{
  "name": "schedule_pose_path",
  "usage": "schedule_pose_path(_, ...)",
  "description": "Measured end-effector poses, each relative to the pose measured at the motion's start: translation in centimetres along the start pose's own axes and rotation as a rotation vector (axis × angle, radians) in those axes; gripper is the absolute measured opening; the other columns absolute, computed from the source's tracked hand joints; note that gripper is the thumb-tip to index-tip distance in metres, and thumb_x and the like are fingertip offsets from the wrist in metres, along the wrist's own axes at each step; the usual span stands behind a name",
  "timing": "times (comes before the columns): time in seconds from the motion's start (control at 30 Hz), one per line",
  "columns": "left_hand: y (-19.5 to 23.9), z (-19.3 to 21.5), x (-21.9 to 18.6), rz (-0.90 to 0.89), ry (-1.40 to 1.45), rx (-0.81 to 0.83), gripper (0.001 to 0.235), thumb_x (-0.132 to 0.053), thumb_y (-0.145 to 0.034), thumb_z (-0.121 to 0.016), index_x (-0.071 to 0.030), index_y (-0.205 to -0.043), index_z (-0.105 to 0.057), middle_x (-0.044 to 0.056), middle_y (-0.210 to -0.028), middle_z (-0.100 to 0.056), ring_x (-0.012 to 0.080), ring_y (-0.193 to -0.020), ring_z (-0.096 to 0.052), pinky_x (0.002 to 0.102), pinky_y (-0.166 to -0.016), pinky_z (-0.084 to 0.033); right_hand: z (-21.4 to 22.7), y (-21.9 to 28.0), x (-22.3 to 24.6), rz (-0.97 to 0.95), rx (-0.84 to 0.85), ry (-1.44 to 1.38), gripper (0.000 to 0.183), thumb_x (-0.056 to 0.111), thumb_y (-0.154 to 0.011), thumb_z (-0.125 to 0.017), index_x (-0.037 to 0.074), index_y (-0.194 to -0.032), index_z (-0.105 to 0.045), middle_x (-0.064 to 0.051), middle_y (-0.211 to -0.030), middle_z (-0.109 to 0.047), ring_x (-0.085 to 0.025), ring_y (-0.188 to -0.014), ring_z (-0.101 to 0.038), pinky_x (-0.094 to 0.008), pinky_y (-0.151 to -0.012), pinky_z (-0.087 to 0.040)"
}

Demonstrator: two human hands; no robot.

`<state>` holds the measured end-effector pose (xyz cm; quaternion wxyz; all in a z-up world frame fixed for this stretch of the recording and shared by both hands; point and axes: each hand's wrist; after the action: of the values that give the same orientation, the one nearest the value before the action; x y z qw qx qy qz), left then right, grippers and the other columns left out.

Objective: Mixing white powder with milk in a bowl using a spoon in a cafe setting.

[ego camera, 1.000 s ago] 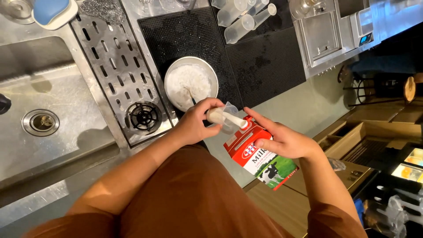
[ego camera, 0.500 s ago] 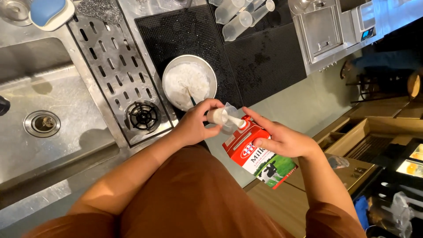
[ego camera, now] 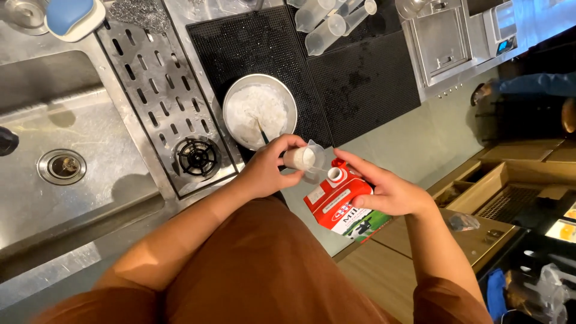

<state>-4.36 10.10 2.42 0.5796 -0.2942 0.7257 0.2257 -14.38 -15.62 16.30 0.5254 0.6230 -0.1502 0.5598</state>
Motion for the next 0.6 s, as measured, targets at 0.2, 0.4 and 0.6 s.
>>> schedule_pose_path(0.2, 0.1, 0.1, 0.2, 0.009, 0.002, -0.011, 0.054, -0.007, -0.081, -0.081, -0.012, -0.129, -0.056, 0.003, -0.129, -0.065, 0.0168, -0.122, -0.065, 0.039, -0.1, -0.061, 0.6, 1.7, -5.7, 0.177, -0.118, -0.172, 0.114, 0.037, -0.085, -0.085, 0.003, -0.167, -0.013, -0.014, -0.159, -0.047, -0.021, -0.142, -0.049, -0.039, -0.119, -0.037)
schedule_pose_path(0.4, 0.4, 2.4, 1.0, 0.011, -0.023, -0.061, 0.055, -0.006, -0.083, -0.081, -0.012, -0.131, -0.055, 0.005, -0.132, -0.063, 0.0195, -0.128, -0.062, 0.041, -0.102, -0.059, 2.0, 0.6, -6.5, 0.442, -0.563, -0.248, 0.125, 0.036, -0.081, -0.09, 0.003, -0.171, -0.01, -0.007, -0.161, -0.047, -0.019, -0.141, -0.055, -0.038, -0.12, -0.044)
schedule_pose_path(0.6, 1.5, 7.7, 2.6, 0.017, -0.172, -0.25, 0.056, -0.009, -0.082, -0.081, -0.011, -0.131, -0.054, 0.008, -0.131, -0.061, 0.0225, -0.126, -0.061, 0.042, -0.102, -0.059, 5.9, -4.6, -12.5, 0.418, -0.942, -0.099, 0.085, 0.004, -0.098, -0.076, -0.002, -0.166, -0.026, -0.009, -0.158, -0.049, -0.018, -0.14, -0.055, -0.037, -0.123, -0.046)
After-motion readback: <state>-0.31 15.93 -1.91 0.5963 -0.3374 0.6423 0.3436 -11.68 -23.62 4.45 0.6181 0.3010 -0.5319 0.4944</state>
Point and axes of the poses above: each hand's wrist, its own y-axis away from the middle knuckle, its own z-axis out of the back of the hand, x = y × z
